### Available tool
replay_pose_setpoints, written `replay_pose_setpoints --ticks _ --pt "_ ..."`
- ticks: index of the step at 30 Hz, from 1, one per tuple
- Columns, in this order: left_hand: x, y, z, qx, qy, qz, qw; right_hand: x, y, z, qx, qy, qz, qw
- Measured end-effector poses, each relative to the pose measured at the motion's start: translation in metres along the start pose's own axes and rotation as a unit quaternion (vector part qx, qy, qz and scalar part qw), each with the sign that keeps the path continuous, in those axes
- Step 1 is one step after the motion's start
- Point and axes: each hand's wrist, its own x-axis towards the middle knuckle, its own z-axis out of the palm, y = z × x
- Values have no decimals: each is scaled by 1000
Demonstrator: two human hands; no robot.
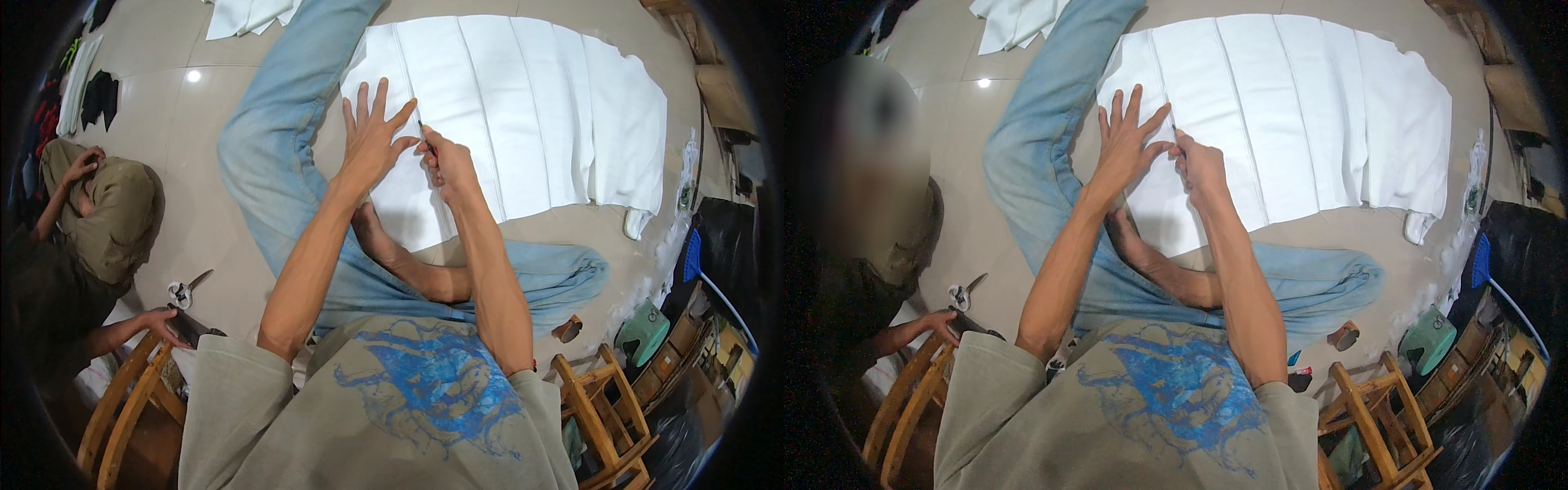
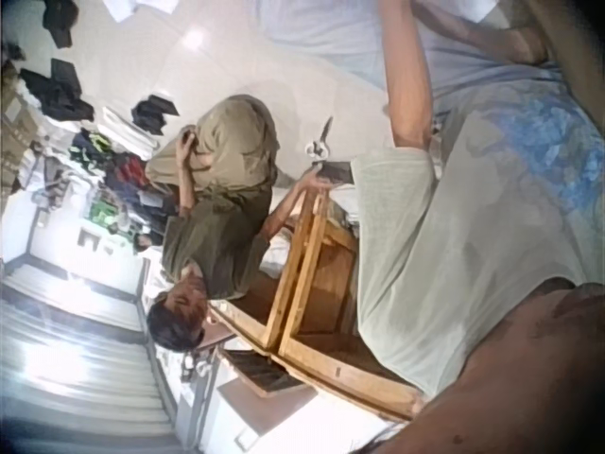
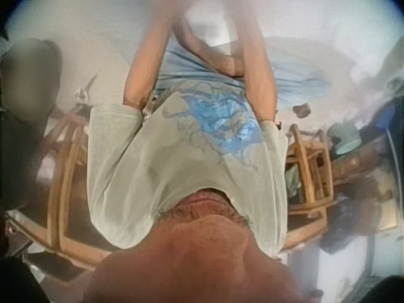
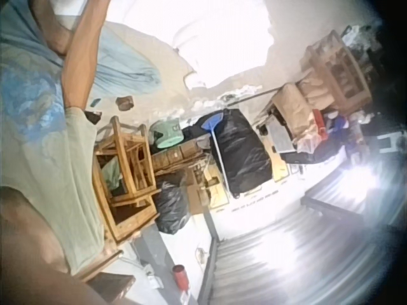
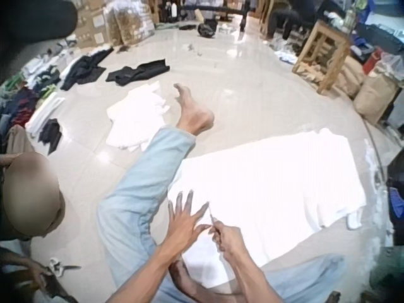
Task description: The person sits on the floor and cuts a large white fabric sheet into strips using a utility knife. They fold the fabric, align the edges, and slice through the layers to create uniform pieces.
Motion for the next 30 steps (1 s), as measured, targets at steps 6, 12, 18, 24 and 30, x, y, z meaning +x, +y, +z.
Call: replay_pose_setpoints --ticks 6,12,18,24,30 --pt "2 2 -6 -37 36 -1 999 -55 52 -33 -230 33 -151 961" --pt "16 -5 -4 -45 129 -27 990 -87 77 -28 -334 101 -493 797" --pt "7 9 -5 -40 130 -40 990 -18 22 -7 -307 119 -431 840" --pt "8 4 1 -46 87 -62 993 19 1 8 -420 128 -400 804" --pt "8 2 -3 -33 76 -68 994 16 -9 19 -498 139 -393 760"
